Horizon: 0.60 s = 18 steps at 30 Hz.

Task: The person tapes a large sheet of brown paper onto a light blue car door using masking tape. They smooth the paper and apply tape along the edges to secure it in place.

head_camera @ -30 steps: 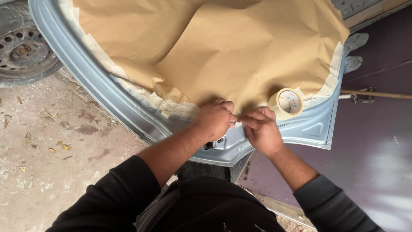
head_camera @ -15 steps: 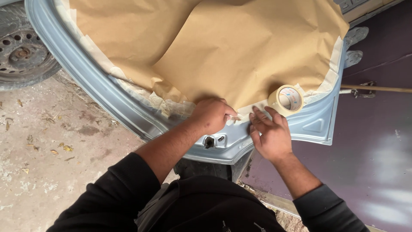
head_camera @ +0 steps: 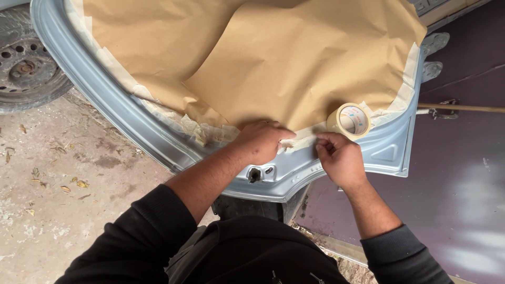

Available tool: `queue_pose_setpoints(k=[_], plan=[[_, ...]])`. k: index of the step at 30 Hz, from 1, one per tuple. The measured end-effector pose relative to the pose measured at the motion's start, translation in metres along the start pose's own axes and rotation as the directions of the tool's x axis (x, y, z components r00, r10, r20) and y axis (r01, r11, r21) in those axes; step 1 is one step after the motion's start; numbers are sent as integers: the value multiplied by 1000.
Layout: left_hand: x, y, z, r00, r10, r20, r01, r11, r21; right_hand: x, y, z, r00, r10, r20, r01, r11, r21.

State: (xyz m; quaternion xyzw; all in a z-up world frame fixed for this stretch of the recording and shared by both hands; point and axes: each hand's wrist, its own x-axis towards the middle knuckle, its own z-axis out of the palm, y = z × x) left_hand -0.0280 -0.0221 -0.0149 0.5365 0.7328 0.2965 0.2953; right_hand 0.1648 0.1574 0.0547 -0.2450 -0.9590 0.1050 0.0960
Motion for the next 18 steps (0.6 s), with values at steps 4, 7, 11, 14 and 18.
queue_pose_setpoints(k=[4,7,11,14,18], plan=[[10,-5,8,1000,-16,-20,16,1000,-1,18,-29,-13,983,-88,161,109,987,-120],[10,-6,10,999,-29,-30,29,1000,0,30,-57,-22,961,-4,275,27,996,-82],[12,-8,12,999,-23,-32,23,1000,-9,39,-47,-17,935,27,353,36,985,-171],[10,-10,13,999,-33,-34,33,999,-3,38,-43,-20,934,40,356,39,976,-213],[8,-8,13,999,-23,-44,22,999,-29,31,-32,-29,925,0,380,101,963,-248]])
